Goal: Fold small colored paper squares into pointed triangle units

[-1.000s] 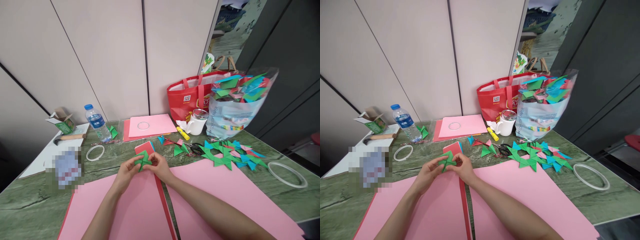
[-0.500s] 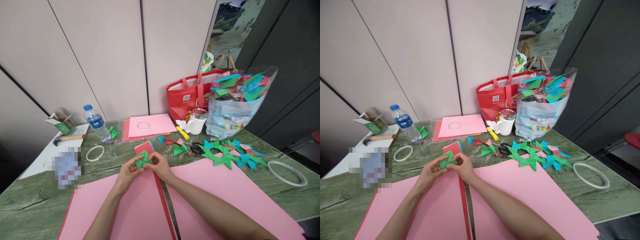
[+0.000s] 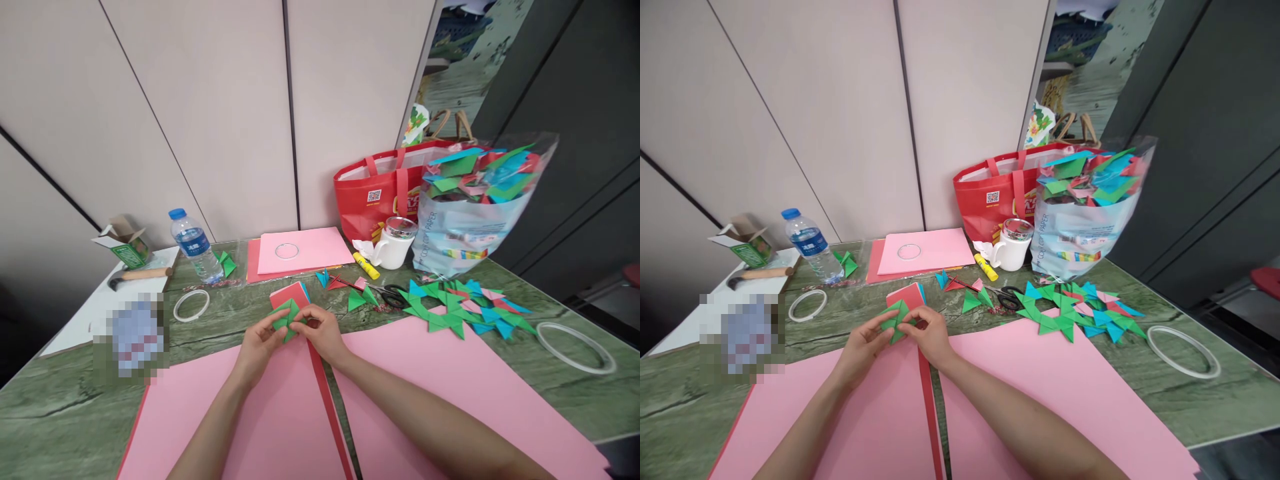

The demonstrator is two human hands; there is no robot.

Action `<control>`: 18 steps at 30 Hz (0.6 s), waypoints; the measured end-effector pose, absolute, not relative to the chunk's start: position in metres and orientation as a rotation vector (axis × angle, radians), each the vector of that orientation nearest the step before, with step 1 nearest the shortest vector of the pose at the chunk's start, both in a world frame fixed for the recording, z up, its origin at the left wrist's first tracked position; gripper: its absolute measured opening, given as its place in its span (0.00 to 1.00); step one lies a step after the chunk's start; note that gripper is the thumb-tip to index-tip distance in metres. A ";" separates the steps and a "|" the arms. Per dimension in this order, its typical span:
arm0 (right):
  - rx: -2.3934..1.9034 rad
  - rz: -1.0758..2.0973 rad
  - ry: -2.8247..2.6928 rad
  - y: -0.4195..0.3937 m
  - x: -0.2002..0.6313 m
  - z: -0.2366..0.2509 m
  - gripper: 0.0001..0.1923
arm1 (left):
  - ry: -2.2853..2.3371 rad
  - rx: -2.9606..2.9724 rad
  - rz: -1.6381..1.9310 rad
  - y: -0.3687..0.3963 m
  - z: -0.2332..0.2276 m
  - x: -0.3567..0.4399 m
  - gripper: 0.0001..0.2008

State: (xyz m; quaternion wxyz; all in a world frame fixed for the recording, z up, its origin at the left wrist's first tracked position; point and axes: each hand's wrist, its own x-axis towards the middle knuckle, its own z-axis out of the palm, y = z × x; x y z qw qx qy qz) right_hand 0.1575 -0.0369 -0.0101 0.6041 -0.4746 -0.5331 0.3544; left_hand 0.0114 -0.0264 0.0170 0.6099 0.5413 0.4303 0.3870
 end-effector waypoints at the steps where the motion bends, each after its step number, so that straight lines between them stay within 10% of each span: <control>1: -1.095 0.833 -1.222 -0.037 0.157 -0.010 0.05 | 0.982 1.206 0.889 -0.026 0.017 0.011 0.21; 18: -1.096 0.985 -1.115 -0.037 0.156 -0.010 0.07 | 0.953 1.206 0.852 -0.026 0.017 0.010 0.33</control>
